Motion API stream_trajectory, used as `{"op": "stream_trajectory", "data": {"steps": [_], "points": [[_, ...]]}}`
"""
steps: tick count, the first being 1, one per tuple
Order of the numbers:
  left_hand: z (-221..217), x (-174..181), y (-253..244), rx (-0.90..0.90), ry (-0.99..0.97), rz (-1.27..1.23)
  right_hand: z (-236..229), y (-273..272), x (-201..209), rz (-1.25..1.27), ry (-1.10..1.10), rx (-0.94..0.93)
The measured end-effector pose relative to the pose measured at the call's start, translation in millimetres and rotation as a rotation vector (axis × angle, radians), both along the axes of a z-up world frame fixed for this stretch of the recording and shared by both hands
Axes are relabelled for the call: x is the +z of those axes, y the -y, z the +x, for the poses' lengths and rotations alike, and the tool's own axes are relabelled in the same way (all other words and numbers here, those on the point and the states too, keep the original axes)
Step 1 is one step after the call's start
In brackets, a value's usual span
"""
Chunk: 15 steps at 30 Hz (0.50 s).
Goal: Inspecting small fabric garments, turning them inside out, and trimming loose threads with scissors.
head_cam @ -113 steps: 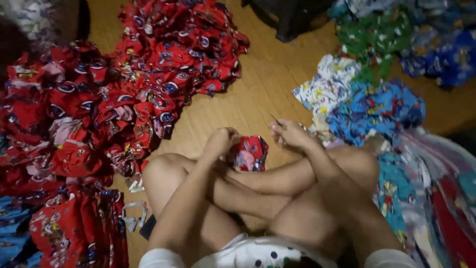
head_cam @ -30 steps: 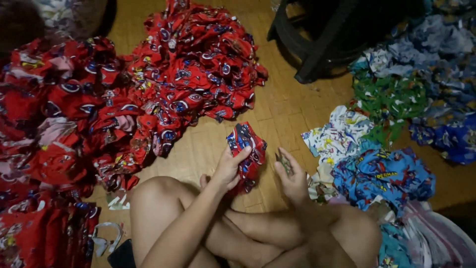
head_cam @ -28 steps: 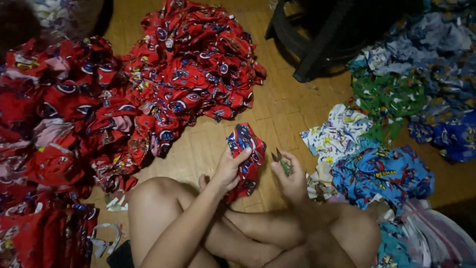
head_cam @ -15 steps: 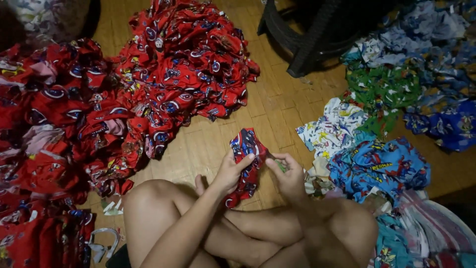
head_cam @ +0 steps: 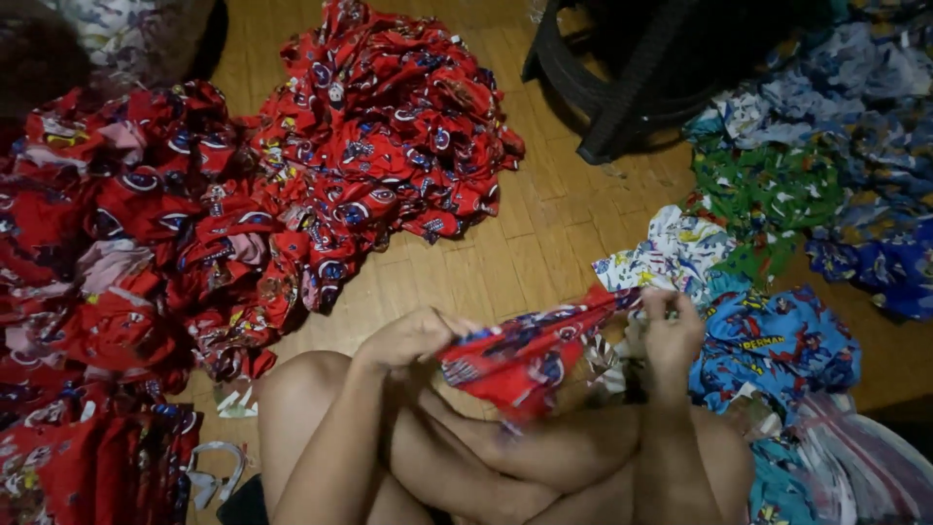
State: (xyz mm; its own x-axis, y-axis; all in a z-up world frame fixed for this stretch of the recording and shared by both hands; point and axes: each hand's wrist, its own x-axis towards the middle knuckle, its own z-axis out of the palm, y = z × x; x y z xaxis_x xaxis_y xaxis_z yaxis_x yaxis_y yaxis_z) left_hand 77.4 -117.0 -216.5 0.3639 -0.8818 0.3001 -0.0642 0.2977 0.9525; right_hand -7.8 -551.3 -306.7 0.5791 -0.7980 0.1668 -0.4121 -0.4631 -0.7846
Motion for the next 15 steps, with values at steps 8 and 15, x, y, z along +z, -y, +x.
{"op": "stream_trajectory", "data": {"steps": [8,15], "points": [[-29.6,16.2,32.5,0.084,0.048,0.456,-41.9,-166.7,106.6,0.808,0.010,1.116],[-0.5,4.5,31.1,0.745,0.199,1.085,-33.5,-108.4,67.8,0.600,-0.026,1.012]]}}
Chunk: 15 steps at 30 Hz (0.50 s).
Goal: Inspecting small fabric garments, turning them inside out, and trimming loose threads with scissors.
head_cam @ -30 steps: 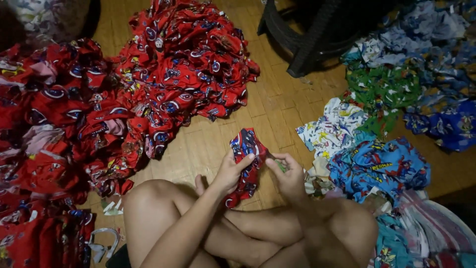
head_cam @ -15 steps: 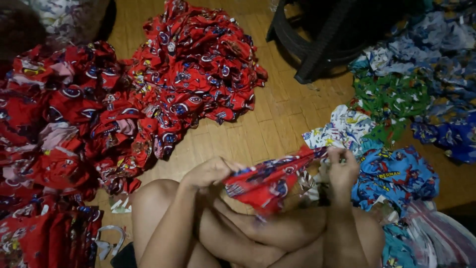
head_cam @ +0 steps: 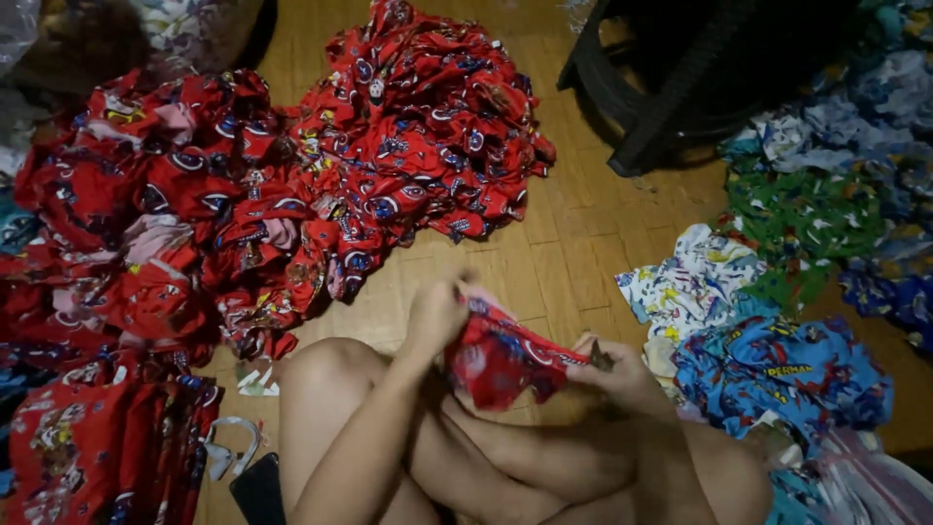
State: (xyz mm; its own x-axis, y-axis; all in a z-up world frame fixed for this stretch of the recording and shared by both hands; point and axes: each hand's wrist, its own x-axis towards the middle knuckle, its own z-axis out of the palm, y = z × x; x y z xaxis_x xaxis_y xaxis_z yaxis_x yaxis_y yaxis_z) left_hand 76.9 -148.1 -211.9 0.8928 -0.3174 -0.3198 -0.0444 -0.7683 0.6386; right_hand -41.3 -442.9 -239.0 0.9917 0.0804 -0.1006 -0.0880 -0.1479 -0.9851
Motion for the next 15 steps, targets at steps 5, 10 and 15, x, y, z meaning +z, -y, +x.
{"op": "stream_trajectory", "data": {"steps": [5,10,15], "points": [[-14.8,-8.1,29.2,0.291,0.638,-0.615,5.5,-47.8,20.2,-0.104,0.054,0.059],[-44.2,-7.5,48.7,0.073,0.741,-0.528,9.3,-80.9,11.1,-0.118,0.098,-0.191],[-20.0,-36.6,32.5,0.330,0.253,-0.197,9.1,-63.3,-5.2,0.199,0.169,-0.559]]}}
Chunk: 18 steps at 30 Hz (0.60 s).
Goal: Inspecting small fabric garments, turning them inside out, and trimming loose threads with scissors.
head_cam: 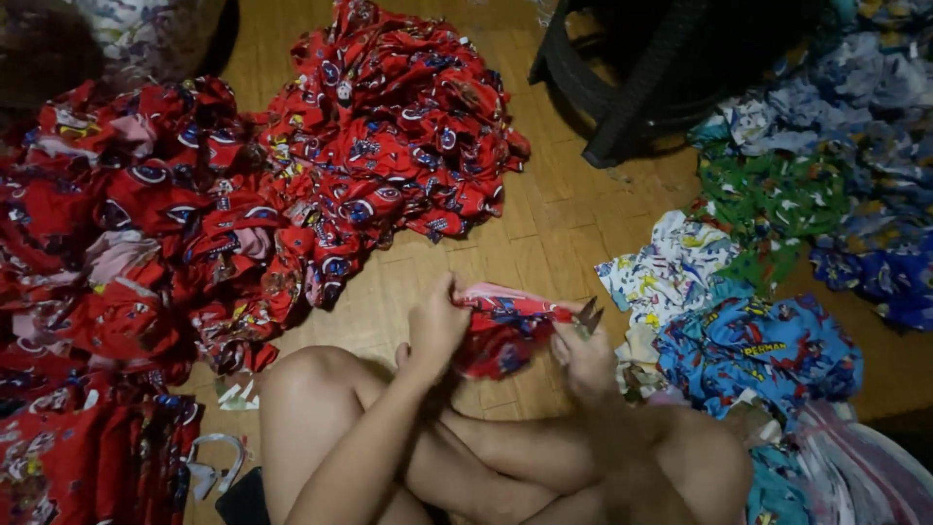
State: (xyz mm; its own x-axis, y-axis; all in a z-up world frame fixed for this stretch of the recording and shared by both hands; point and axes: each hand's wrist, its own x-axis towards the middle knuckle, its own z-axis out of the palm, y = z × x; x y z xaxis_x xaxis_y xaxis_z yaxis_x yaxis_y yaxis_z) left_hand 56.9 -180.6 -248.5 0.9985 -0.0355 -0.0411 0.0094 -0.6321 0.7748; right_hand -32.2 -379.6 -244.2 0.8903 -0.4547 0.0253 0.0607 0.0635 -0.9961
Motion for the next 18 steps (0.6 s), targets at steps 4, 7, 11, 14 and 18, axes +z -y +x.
{"op": "stream_trajectory", "data": {"steps": [4,7,11,14,18], "points": [[-5.2,26.8,-3.5,-0.181,-0.333,-0.235,3.8,24.3,-25.1,0.494,-0.065,0.251],[-18.8,68.4,-9.9,-0.334,-0.570,-0.777,4.5,16.5,-7.1,0.562,-0.258,0.250],[-22.0,86.1,-6.0,-0.294,-0.693,-1.395,2.8,-6.6,13.6,0.546,-0.326,0.394],[-27.7,69.0,-0.2,-0.243,-0.633,-1.484,2.4,-2.3,-10.4,0.410,-0.344,0.347],[-38.3,127.0,-0.4,-0.228,-0.553,-1.407,8.8,10.6,-59.6,0.008,-0.242,0.260]]}}
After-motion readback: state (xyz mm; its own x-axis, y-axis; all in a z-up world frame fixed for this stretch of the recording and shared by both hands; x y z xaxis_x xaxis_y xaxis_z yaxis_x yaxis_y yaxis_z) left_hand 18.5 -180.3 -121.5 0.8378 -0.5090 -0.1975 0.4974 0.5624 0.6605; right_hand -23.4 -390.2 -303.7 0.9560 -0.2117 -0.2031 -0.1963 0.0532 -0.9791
